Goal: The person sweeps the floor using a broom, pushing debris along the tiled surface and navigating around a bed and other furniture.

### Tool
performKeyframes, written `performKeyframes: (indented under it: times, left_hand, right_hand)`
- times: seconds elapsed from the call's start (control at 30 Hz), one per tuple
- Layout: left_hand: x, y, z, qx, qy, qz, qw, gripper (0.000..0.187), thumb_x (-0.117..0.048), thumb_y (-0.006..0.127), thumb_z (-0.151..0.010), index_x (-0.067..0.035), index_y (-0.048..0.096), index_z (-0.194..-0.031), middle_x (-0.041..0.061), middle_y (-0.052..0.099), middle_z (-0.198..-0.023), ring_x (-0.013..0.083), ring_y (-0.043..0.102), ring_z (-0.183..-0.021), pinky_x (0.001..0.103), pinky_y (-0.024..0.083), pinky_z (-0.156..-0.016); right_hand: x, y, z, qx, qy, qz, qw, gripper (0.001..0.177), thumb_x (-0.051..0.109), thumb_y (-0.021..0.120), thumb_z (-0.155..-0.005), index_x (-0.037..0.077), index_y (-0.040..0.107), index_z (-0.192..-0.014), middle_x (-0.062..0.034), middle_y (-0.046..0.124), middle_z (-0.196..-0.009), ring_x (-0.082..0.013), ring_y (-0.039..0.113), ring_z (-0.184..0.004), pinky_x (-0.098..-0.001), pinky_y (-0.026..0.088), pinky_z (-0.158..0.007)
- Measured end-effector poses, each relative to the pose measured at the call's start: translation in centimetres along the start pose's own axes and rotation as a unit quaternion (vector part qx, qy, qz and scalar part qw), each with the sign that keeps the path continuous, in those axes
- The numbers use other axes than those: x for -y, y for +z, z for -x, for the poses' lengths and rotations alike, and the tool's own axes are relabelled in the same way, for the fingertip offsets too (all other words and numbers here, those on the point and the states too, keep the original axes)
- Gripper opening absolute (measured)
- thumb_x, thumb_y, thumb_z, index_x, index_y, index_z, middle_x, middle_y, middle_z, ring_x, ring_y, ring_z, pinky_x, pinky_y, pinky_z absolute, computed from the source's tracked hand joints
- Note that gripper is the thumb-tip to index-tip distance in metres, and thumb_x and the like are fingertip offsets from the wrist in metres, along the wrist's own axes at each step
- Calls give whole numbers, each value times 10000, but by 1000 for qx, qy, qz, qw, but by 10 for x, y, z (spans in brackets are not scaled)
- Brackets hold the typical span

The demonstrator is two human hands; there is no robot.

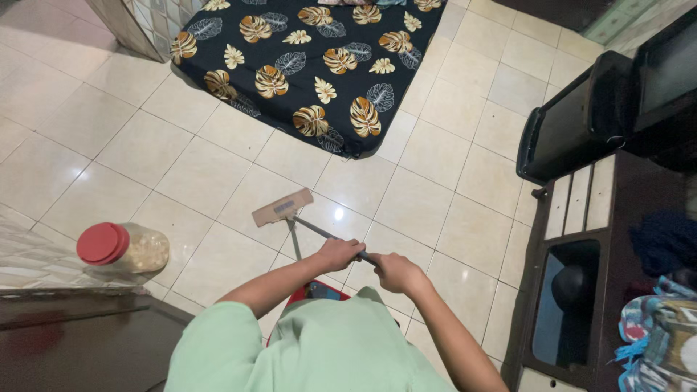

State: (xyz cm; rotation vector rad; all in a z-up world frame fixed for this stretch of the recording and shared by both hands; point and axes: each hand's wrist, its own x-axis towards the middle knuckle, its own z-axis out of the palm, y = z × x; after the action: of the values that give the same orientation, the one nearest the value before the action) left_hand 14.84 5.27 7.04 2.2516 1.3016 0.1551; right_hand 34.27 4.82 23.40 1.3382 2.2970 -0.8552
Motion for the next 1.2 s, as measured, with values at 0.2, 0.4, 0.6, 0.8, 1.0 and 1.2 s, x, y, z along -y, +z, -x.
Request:
performKeyframes:
  times: [0.2,0.4,0.6,0.8,1.0,1.2]
  left_hand:
    - [26,3,20,-70,28,37,996,260,-322,573,-1008,-171,498,-1206,87,636,-1135,365,705,-824,530,520,-603]
    - [48,19,30,-38,-5,-10,999,215,-223,583,-950,-205,519,-1154,43,668,-1107,329,721,-873,509,531,-611]
    - [75,29,76,-70,-64,14,995,194,-285,575,-1007,-192,513,-1165,63,639,-1133,360,711,-831,527,519,-599]
    - [105,50,98,-138,-226,29,964,240,-139,532,-948,-209,521,-1177,58,612,-1192,336,723,-832,506,544,-602]
    - [108,24,150,-187,-168,14,968,174,-258,582,-979,-229,542,-1145,46,629,-1095,328,710,-854,489,554,-608]
    - [125,50,175,-181,-223,40,957,167,-265,586,-960,-238,561,-1123,41,639,-1050,330,708,-847,490,554,-597]
  right_hand:
    - [27,1,-17,20,8,26,999,557,94,532,-921,278,532,-1448,-193,730,-1020,-399,694,-951,-516,564,-823]
    - [24,34,-32,21,-8,-42,999,515,155,562,-945,219,525,-1455,-202,732,-1048,-408,692,-967,-510,549,-856]
    - [48,53,-75,56,-73,-14,996,553,133,552,-926,195,497,-1472,-229,729,-1035,-420,693,-962,-516,543,-858]
    - [94,72,-117,90,-107,64,988,610,144,546,-947,170,385,-1534,-248,721,-1005,-430,693,-931,-537,548,-825]
    - [129,50,-101,66,-152,160,973,542,203,566,-956,193,439,-1484,-205,732,-978,-416,708,-914,-538,556,-797]
    - [149,86,-122,70,-177,160,969,516,208,591,-949,185,462,-1448,-184,730,-983,-402,701,-925,-539,555,-783]
